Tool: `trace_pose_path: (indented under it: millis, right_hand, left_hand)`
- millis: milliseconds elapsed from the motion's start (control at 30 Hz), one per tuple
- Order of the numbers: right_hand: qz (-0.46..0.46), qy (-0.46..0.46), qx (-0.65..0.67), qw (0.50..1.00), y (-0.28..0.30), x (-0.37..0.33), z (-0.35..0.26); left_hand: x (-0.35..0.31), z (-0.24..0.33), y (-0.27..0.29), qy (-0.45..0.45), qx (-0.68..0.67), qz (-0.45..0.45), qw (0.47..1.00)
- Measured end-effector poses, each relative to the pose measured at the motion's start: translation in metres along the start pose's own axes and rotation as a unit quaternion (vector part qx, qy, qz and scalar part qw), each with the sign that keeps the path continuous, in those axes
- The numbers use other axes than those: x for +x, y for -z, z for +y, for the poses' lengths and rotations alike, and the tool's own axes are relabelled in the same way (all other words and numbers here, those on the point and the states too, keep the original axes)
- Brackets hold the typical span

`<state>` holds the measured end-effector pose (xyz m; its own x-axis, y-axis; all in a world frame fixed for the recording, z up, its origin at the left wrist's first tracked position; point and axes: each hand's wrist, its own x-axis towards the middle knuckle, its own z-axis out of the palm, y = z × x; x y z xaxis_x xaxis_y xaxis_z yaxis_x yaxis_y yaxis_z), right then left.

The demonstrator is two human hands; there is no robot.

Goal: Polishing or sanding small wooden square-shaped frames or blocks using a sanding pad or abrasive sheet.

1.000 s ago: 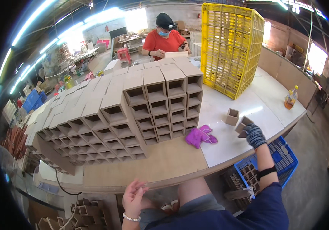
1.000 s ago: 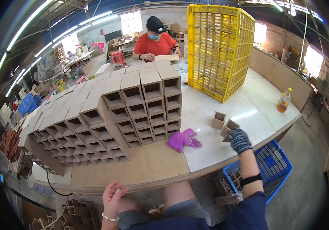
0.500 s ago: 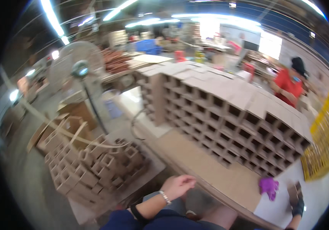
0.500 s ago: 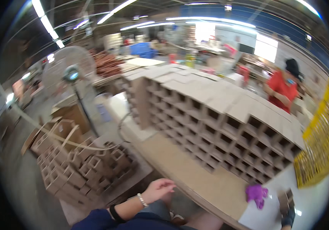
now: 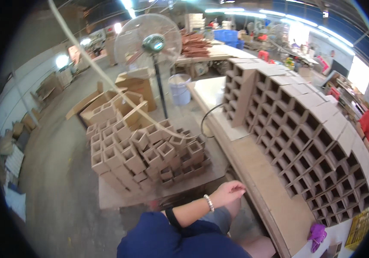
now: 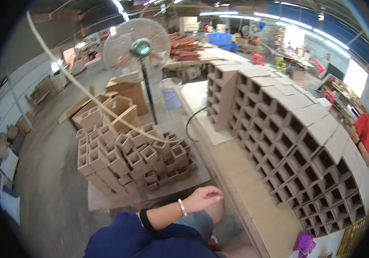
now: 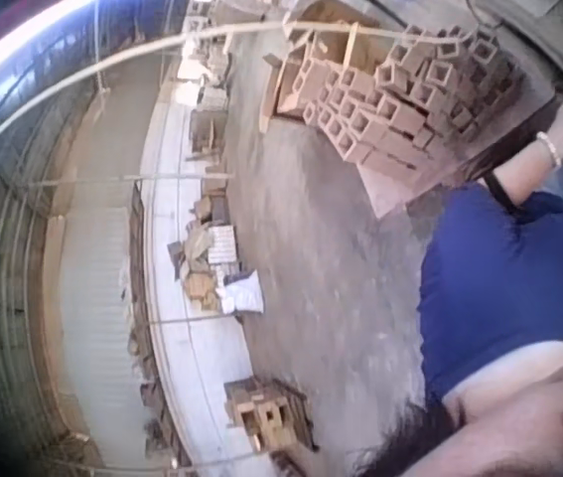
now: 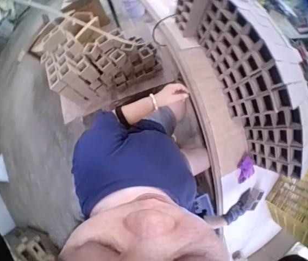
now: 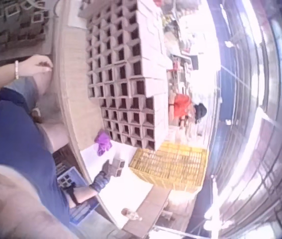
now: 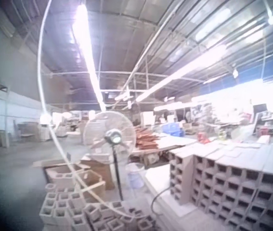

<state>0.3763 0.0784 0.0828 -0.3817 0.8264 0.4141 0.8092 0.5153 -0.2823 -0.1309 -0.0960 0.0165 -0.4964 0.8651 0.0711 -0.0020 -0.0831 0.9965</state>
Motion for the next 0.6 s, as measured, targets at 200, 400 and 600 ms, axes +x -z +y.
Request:
trace_pose_path:
  millis: [200,400,600]
  right_hand:
    - [-0.249,0.134,0.185,0.941,-0.057,0.006,-0.121]
    - [-0.304,-0.161,0.598,0.724,-0.091,0.010,-0.198]
    - [-0.256,-0.209,0.643,0.691,-0.117,0.012,-0.199]
  left_hand:
    - [-0.026,0.015,0.062,0.007,0.017,0.182,0.983]
    - [-0.060,0.033,0.133,-0.147,0.044,0.454,0.878]
    - [-0.095,0.085,0.235,-0.118,0.271,0.608,0.737]
